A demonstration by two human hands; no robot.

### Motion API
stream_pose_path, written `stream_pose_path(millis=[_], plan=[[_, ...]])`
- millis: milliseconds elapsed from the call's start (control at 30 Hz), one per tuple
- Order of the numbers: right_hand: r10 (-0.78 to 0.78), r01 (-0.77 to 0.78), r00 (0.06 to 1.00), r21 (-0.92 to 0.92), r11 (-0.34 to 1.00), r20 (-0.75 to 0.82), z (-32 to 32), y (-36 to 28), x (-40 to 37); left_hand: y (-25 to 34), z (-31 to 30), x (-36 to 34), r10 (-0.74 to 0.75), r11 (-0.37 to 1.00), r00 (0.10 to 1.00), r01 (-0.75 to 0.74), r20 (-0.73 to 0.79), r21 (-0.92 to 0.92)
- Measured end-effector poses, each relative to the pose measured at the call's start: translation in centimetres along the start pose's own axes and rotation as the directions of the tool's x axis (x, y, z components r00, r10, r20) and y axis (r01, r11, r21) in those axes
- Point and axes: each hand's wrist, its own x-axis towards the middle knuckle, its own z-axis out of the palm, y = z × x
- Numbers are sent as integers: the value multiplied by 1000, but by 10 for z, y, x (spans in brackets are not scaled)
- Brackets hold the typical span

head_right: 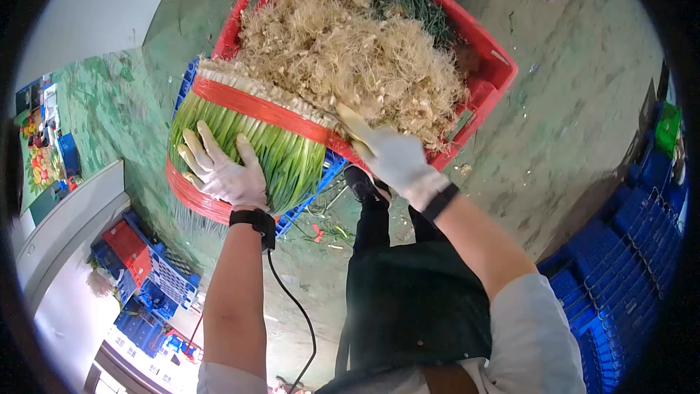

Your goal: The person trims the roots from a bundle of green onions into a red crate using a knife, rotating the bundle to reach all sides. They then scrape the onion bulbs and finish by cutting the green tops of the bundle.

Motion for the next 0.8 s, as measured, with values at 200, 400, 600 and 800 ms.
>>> stream_pose_path(millis=[200,400,600,800], plan=[[385,-381,923,-101,919,22,-43,59,-86,-1,10,-3,-18,1000,1000,18,-23,21],[87,-91,995,105,990,44,-40,-31,9,7,-2,-9,-29,999,999,28,-30,-23],[221,-147,955,-334,931,197,-41,-17,121,22,-7,-34,-48,999,998,48,-41,-22],[78,-115,988,-296,948,-135,-89,45,125,14,-2,-24,-60,997,998,59,-36,-40]])
